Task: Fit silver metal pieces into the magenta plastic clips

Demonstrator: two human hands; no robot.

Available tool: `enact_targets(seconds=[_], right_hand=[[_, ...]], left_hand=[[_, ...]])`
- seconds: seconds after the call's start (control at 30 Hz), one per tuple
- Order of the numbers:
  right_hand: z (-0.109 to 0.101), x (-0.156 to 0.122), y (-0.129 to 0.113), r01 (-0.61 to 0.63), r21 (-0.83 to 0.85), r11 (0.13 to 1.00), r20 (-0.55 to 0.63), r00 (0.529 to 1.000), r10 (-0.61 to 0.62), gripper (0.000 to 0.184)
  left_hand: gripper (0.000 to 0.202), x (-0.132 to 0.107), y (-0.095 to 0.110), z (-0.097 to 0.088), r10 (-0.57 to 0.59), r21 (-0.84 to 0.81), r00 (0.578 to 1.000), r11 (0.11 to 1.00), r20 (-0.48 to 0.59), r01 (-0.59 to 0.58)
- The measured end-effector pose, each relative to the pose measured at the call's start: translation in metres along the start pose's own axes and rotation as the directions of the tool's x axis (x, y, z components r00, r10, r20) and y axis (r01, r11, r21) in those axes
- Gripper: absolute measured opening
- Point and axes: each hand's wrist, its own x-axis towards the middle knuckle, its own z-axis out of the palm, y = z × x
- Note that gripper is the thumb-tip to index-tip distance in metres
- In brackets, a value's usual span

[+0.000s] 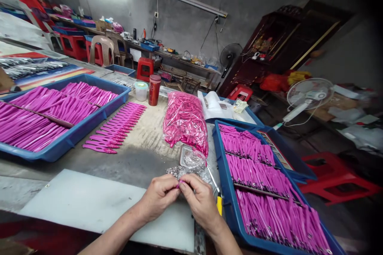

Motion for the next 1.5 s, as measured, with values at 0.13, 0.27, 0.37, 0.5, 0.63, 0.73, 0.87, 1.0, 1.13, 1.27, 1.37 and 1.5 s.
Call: enact_targets(seconds=[0.13, 0.27, 0.37, 0.5, 0.63, 0.73, 0.87, 1.0, 1.13, 1.27, 1.37, 1.5], right_hand=[[0.002, 0.0, 0.004, 0.021, -0.011, 1.0, 0.018, 1.0, -0.021, 0.02], [0.004, -0.002, 0.008, 0.039, 0.001, 0.999, 0.022, 0.999, -0.039, 0.021], [0.005, -0.004, 0.009, 0.054, -0.003, 0.999, 0.022, 0.998, -0.053, 0.022], [0.007, -0.005, 0.011, 0.05, 0.015, 0.999, 0.016, 0.999, -0.05, 0.022], [0.008, -0.001, 0.013, 0.021, 0.026, 0.999, -0.001, 1.0, -0.021, 0.02], [0.006, 0.002, 0.013, -0.005, 0.052, 0.999, 0.002, 1.0, 0.005, 0.019], [-0.004, 0.002, 0.006, -0.005, 0.0, 1.0, 0.052, 0.999, 0.005, 0.02], [-0.015, -0.005, -0.003, 0.048, -0.079, 0.996, 0.156, 0.987, -0.036, 0.021], [-0.012, -0.017, 0.0, 0.081, -0.092, 0.992, 0.106, 0.992, -0.071, 0.02], [0.003, -0.027, 0.016, -0.089, -0.032, 0.996, -0.091, 0.992, 0.086, 0.025], [0.014, -0.031, 0.028, -0.227, 0.082, 0.971, -0.168, 0.957, 0.238, 0.033], [0.027, -0.031, 0.042, -0.327, 0.241, 0.914, -0.236, 0.894, 0.382, 0.038]], left_hand=[[0.026, -0.001, -0.008, 0.001, 0.008, 0.008, 1.0, 1.0, 0.006, -0.008], [0.027, -0.002, -0.01, 0.002, 0.019, 0.004, 1.0, 1.0, 0.014, -0.02], [0.027, -0.004, -0.012, 0.003, 0.033, 0.005, 0.999, 0.999, 0.023, -0.033], [0.026, -0.004, -0.014, 0.004, 0.03, -0.004, 0.999, 1.0, 0.023, -0.03], [0.026, -0.002, -0.014, 0.003, 0.003, -0.014, 1.0, 1.0, 0.017, -0.003], [0.025, 0.002, -0.01, 0.001, -0.007, -0.014, 1.0, 1.0, 0.022, 0.007], [0.028, 0.006, 0.004, -0.007, -0.041, -0.039, 0.995, 0.998, 0.093, 0.044], [0.029, 0.001, 0.02, -0.015, -0.113, -0.087, 0.962, 0.987, 0.249, 0.139], [0.025, -0.005, 0.026, -0.013, -0.182, -0.144, 0.919, 0.959, 0.349, 0.244], [0.024, -0.009, 0.014, 0.005, -0.254, -0.182, 0.934, 0.935, 0.251, 0.303], [0.025, -0.013, -0.001, 0.022, -0.239, -0.178, 0.956, 0.947, 0.171, 0.268], [0.017, -0.019, -0.01, 0.033, -0.059, 0.037, 0.997, 0.997, -0.051, 0.061]])
